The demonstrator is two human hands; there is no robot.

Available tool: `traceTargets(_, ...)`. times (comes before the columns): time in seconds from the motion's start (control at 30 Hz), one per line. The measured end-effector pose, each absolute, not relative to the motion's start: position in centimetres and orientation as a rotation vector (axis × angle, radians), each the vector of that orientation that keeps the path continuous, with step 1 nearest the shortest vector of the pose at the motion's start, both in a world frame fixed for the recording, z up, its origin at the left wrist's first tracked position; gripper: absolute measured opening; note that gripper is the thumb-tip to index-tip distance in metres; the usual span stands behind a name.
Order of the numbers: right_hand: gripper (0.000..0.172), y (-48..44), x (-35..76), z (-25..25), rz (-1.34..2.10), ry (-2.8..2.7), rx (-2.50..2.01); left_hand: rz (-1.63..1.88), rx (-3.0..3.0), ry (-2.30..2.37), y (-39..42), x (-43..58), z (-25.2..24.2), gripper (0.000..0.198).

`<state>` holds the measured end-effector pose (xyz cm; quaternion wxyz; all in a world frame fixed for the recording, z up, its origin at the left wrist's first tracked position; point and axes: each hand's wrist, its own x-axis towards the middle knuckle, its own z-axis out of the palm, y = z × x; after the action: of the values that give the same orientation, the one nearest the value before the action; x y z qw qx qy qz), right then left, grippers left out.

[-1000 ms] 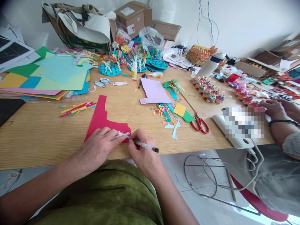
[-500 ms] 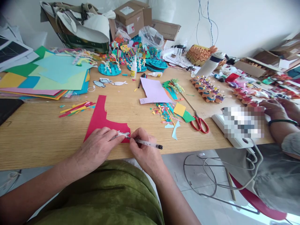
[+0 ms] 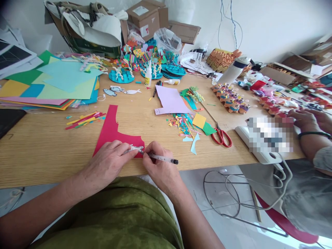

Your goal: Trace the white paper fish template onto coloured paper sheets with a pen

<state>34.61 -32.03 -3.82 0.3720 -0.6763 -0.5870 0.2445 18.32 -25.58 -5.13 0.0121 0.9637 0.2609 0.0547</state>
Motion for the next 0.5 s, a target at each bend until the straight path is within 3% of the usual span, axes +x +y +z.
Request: traceTargets(0.5,0.008,-31.9,35.49,-4.51,0.668,-1.401,-1.711,0.179,3.036,0.816,-25.52,18.34,-5.24,0.029)
